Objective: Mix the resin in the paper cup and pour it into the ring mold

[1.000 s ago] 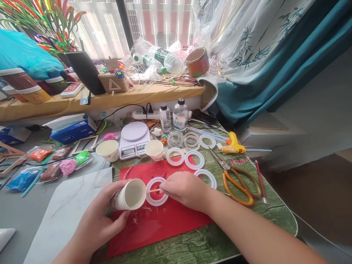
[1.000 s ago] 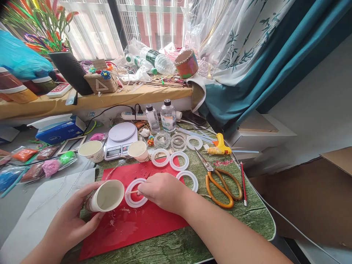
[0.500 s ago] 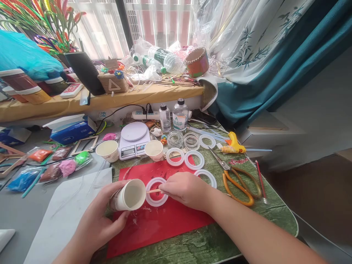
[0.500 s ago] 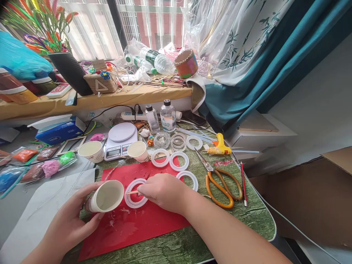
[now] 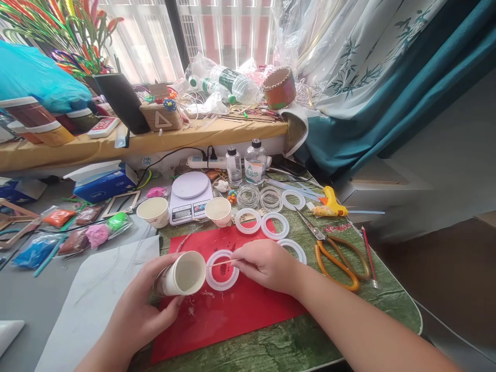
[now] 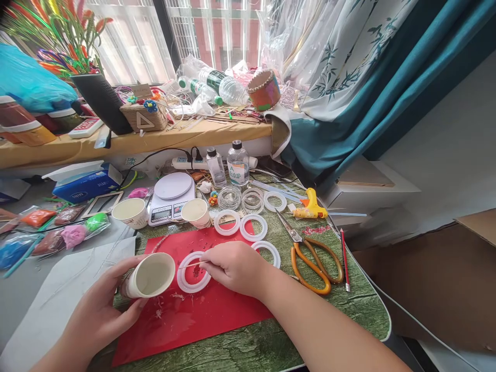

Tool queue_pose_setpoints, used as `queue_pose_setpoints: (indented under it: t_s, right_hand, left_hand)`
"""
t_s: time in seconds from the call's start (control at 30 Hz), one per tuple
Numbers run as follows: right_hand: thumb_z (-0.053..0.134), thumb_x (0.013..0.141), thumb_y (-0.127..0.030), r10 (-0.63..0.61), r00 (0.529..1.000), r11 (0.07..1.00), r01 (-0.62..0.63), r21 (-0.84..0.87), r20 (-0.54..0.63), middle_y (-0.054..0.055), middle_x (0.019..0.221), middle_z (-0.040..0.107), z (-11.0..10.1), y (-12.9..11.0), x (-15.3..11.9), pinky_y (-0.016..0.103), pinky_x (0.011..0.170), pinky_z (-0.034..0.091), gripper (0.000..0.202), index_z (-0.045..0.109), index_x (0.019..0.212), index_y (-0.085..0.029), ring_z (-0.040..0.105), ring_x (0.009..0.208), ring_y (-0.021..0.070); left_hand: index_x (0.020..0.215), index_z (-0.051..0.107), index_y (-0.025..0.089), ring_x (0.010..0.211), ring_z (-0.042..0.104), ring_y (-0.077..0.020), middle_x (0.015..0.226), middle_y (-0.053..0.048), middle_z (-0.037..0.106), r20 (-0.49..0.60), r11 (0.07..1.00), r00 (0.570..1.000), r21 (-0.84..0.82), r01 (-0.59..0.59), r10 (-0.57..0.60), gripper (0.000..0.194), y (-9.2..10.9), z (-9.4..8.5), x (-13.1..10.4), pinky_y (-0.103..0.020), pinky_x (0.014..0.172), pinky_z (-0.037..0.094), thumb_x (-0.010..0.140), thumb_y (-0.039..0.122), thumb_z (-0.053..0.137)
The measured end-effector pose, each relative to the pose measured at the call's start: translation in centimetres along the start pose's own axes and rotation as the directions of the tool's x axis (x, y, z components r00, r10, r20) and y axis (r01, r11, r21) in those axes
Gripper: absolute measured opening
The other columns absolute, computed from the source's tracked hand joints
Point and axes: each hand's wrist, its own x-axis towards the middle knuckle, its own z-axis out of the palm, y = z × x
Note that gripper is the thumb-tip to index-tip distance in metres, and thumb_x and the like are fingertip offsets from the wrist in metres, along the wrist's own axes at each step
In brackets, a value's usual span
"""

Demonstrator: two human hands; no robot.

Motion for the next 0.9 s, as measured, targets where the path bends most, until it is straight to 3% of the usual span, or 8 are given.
queue_pose_setpoints:
  t_s: [0.13, 0.27, 0.37, 0.47, 0.67, 0.9]
  right_hand:
    - [0.065, 0.101, -0.023, 0.203, 0.972, 0.958, -0.174, 0.227, -0.114, 0.006, 0.088, 0.08, -0.2, -0.7, 0.2, 0.028, 0.072, 0.053, 0.015, 0.078, 0.099, -0.018, 0.072, 0.078, 0.0184]
    - [0.068, 0.098, -0.03, 0.507, 0.859, 0.774, -0.421, 0.473, -0.065, 0.003, 0.078, 0.074, 0.0, -0.8, 0.3, 0.028, 0.068, 0.054, 0.015, 0.076, 0.09, -0.019, 0.069, 0.072, 0.0178]
    - [0.068, 0.096, -0.032, 0.62, 0.784, 0.641, -0.482, 0.597, -0.033, 0.0, 0.071, 0.071, 0.5, -0.5, 0.4, 0.028, 0.066, 0.054, 0.015, 0.072, 0.088, -0.02, 0.068, 0.068, 0.0171]
    - [0.069, 0.096, -0.035, 0.655, 0.755, 0.594, -0.478, 0.647, -0.043, 0.0, 0.069, 0.071, 0.5, 0.0, 0.5, 0.028, 0.064, 0.054, 0.016, 0.072, 0.09, -0.02, 0.067, 0.066, 0.0169]
    - [0.072, 0.094, -0.041, 0.649, 0.759, 0.561, -0.425, 0.71, -0.058, -0.001, 0.065, 0.068, -1.5, -0.4, 1.6, 0.028, 0.059, 0.051, 0.023, 0.068, 0.085, -0.02, 0.062, 0.06, 0.016]
    - [0.058, 0.097, -0.047, 0.671, 0.722, 0.657, -0.475, 0.585, -0.168, -0.002, 0.066, 0.062, -1.4, -1.5, 2.0, 0.029, 0.055, 0.044, 0.028, 0.061, 0.084, -0.022, 0.057, 0.057, 0.0161]
  left_hand:
    - [0.139, 0.057, 0.029, 0.118, 0.07, -0.0306, 0.13, -0.007, 0.071, -0.004, 1.0, 1.0, -0.008, 0.011, -0.011, 0.045, -0.1, 0.0, -0.1, -0.04, 0.101, 0.058, 0.095, 0.031, 0.062]
    - [0.139, 0.055, 0.029, 0.12, 0.068, -0.0307, 0.131, -0.008, 0.069, -0.008, 0.999, 0.999, -0.009, 0.034, -0.034, 0.045, 0.1, 0.2, -0.2, -0.041, 0.103, 0.057, 0.095, 0.03, 0.061]
    - [0.139, 0.055, 0.029, 0.123, 0.067, -0.0312, 0.133, -0.007, 0.068, -0.016, 0.998, 0.998, -0.021, 0.053, -0.053, 0.046, 0.0, 0.3, -0.3, -0.042, 0.105, 0.055, 0.094, 0.032, 0.062]
    - [0.138, 0.055, 0.029, 0.124, 0.068, -0.0331, 0.133, -0.008, 0.069, -0.039, 0.997, 0.997, -0.032, 0.065, -0.067, 0.047, -0.2, 0.4, -0.3, -0.045, 0.105, 0.055, 0.092, 0.034, 0.064]
    - [0.139, 0.056, 0.027, 0.125, 0.069, -0.0356, 0.135, -0.01, 0.07, -0.112, 0.998, 0.993, -0.038, 0.041, -0.045, 0.048, 0.0, 0.0, 0.0, -0.049, 0.104, 0.057, 0.092, 0.035, 0.065]
    - [0.138, 0.054, 0.027, 0.119, 0.073, -0.0349, 0.131, -0.012, 0.072, -0.043, 0.997, 0.997, 0.046, -0.068, 0.07, 0.053, 0.3, -1.4, 1.0, -0.048, 0.097, 0.064, 0.089, 0.037, 0.071]
